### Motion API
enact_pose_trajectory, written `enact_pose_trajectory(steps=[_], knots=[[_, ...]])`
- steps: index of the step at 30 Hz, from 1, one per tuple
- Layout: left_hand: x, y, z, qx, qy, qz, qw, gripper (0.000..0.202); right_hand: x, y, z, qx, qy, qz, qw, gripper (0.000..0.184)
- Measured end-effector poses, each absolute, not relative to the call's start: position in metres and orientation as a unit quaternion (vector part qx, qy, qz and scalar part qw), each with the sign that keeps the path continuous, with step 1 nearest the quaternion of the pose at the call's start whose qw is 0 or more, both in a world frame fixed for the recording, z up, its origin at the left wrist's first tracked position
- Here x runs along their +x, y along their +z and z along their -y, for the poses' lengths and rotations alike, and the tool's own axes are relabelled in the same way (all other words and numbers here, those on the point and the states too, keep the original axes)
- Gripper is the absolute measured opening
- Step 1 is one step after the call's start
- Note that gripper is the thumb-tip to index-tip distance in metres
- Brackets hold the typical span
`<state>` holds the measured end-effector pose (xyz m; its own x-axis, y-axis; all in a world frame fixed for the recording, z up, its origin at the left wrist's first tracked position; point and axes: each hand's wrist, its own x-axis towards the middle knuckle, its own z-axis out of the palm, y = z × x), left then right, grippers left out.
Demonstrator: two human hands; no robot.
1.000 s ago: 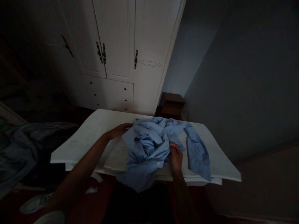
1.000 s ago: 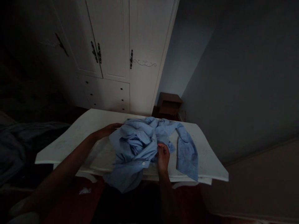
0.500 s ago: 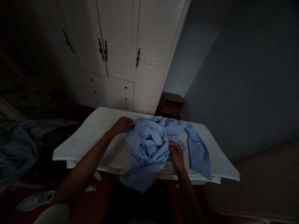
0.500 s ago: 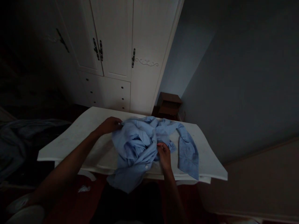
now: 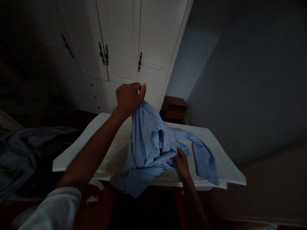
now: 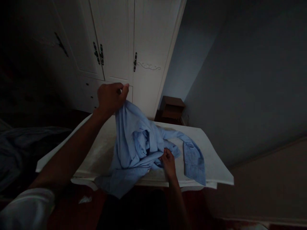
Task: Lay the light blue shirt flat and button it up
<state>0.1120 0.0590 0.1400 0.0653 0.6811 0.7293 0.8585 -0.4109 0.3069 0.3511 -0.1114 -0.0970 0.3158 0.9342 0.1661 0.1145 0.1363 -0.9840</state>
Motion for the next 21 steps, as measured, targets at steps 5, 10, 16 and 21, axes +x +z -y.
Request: enact_pose_trajectory(steps=[5, 10, 16, 21], knots=[[0.081, 0.107, -0.081, -0.758, -0.215, 0.615, 0.024, 0.043, 0.364, -0.079, 0.113, -0.492, 0.447, 0.572, 0.481, 0.019], [0.045, 0.036, -0.054, -0.699, -0.22, 0.679, -0.042, 0.035, 0.385, -0.062, 0.098, -0.47, 0.427, 0.625, 0.454, 0.034], [0.064, -0.016, 0.02, -0.712, -0.413, 0.566, -0.032, 0.053, 0.388, -0.042, 0.013, -0.512, 0.227, 0.675, 0.48, 0.042], [0.064, -0.043, 0.026, -0.707, -0.276, 0.64, -0.122, 0.058, 0.369, -0.05, -0.068, -0.555, 0.22, 0.741, 0.308, 0.072]])
